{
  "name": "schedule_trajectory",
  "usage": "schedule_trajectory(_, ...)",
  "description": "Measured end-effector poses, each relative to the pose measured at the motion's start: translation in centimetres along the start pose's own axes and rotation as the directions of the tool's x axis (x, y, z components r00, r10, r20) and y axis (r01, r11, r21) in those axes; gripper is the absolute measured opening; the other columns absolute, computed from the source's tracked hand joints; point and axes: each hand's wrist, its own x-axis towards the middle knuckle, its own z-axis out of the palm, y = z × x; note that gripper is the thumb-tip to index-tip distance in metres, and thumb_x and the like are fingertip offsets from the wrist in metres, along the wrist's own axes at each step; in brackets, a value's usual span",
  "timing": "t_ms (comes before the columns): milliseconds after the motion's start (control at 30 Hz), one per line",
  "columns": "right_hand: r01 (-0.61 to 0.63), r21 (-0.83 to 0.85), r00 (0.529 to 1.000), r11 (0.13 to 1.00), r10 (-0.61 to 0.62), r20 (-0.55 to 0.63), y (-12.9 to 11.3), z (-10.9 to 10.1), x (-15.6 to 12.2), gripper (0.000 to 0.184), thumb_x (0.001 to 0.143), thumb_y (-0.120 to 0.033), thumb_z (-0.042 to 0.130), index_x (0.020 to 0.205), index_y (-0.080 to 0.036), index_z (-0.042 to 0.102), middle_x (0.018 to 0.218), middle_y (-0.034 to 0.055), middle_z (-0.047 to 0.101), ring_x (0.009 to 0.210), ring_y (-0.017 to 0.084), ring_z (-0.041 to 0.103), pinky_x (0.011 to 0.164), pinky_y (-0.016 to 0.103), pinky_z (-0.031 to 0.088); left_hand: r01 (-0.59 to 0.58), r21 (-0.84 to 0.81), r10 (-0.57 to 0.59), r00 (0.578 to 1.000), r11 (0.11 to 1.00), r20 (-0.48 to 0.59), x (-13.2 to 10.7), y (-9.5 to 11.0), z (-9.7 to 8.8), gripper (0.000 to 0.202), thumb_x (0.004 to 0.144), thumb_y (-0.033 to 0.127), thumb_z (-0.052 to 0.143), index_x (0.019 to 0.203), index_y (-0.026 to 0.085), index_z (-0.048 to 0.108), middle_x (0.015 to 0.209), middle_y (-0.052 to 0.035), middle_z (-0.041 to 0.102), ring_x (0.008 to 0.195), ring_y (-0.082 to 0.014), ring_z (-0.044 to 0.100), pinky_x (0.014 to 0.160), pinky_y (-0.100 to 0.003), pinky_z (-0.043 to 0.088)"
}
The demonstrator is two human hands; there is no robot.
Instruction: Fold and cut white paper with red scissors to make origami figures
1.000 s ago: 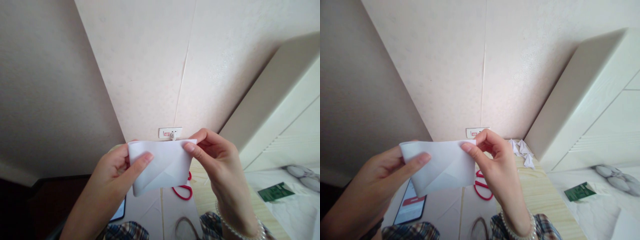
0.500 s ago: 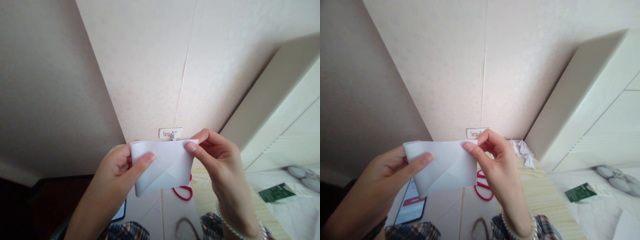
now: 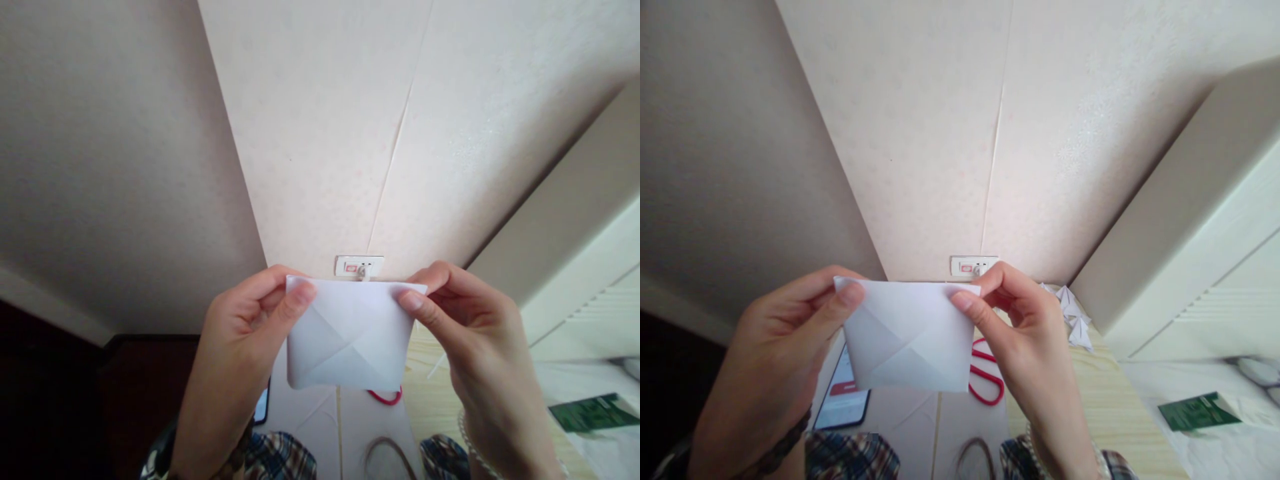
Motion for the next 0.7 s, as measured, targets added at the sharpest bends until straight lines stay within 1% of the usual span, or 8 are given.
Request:
schedule_trajectory(67,-0.005,0.004,1.0,1.0,0.005,0.002,0.0,0.0,0.0,0.022,0.082,-0.028,0.068,0.065,-0.021,0.055,0.064,-0.0024,0.057,0.061,0.011,0.05,0.053,0.022,0.036,-0.026,0.052,0.028,0.999,0.998,-0.038,0.0,-0.1,-0.1,0.025,0.079,0.035,0.064,0.059,0.021,0.062,0.05,0.0057,0.053,0.045,-0.0084,0.044,0.04,-0.019,0.033)
schedule_trajectory(167,-0.016,-0.006,1.0,1.0,0.016,0.02,0.2,-0.2,0.1,0.023,0.082,-0.03,0.069,0.065,-0.021,0.055,0.063,-0.0025,0.056,0.061,0.011,0.05,0.053,0.022,0.036,-0.044,0.069,0.048,0.998,0.997,-0.05,0.0,-0.1,-0.2,0.02,0.079,0.033,0.064,0.063,0.021,0.067,0.054,0.0055,0.058,0.046,-0.0084,0.047,0.042,-0.019,0.036)
schedule_trajectory(267,-0.005,-0.011,0.999,1.0,0.006,0.036,0.5,-0.4,0.2,0.024,0.081,-0.031,0.069,0.064,-0.021,0.055,0.061,-0.0026,0.055,0.06,0.011,0.048,0.051,0.022,0.035,-0.02,0.029,0.023,0.995,0.999,-0.099,0.0,0.0,0.0,0.009,0.075,0.028,0.067,0.069,0.022,0.069,0.054,0.0059,0.063,0.042,-0.008,0.047,0.04,-0.018,0.035)
schedule_trajectory(333,0.0,-0.006,0.999,1.0,0.0,0.038,0.5,-0.3,0.2,0.024,0.081,-0.03,0.069,0.064,-0.021,0.055,0.061,-0.0027,0.056,0.059,0.01,0.048,0.05,0.021,0.034,-0.038,-0.02,0.036,0.991,0.999,-0.131,0.2,-0.1,0.0,0.006,0.071,0.026,0.07,0.067,0.022,0.068,0.051,0.006,0.063,0.04,-0.0081,0.047,0.038,-0.018,0.035)
schedule_trajectory(400,-0.006,-0.009,0.999,1.0,0.007,0.038,0.4,-0.3,0.2,0.024,0.082,-0.03,0.068,0.064,-0.02,0.055,0.062,-0.0026,0.057,0.059,0.01,0.049,0.051,0.021,0.035,-0.096,-0.044,0.089,0.985,0.994,-0.148,0.4,-0.4,-0.1,0.009,0.069,0.027,0.071,0.064,0.021,0.067,0.046,0.0061,0.06,0.039,-0.0081,0.046,0.037,-0.018,0.033)
schedule_trajectory(567,-0.013,-0.013,0.999,1.0,0.014,0.043,0.4,-0.2,0.2,0.025,0.081,-0.029,0.069,0.063,-0.019,0.054,0.06,-0.0038,0.056,0.058,0.008,0.048,0.05,0.018,0.034,-0.113,-0.003,0.112,0.984,0.994,-0.136,0.5,-1.2,-0.5,0.022,0.079,0.033,0.064,0.061,0.021,0.064,0.049,0.0053,0.056,0.044,-0.009,0.045,0.04,-0.019,0.032)
schedule_trajectory(633,-0.007,0.005,0.999,1.0,0.006,0.046,0.4,-0.2,0.2,0.027,0.081,-0.028,0.069,0.062,-0.019,0.053,0.059,-0.0046,0.055,0.057,0.006,0.047,0.049,0.016,0.034,-0.172,0.065,0.181,0.967,0.983,-0.18,0.2,-1.1,-0.3,0.025,0.08,0.033,0.063,0.058,0.021,0.061,0.048,0.0059,0.052,0.045,-0.009,0.042,0.041,-0.02,0.03)
schedule_trajectory(700,-0.013,0.021,0.999,1.0,0.012,0.052,0.4,-0.1,0.1,0.028,0.081,-0.028,0.069,0.061,-0.018,0.052,0.056,-0.0055,0.052,0.054,0.005,0.046,0.047,0.015,0.033,-0.246,0.254,0.316,0.904,0.935,-0.289,-0.3,-0.7,0.1,0.024,0.078,0.026,0.064,0.056,0.021,0.06,0.046,0.0069,0.05,0.045,-0.0081,0.042,0.041,-0.02,0.029)
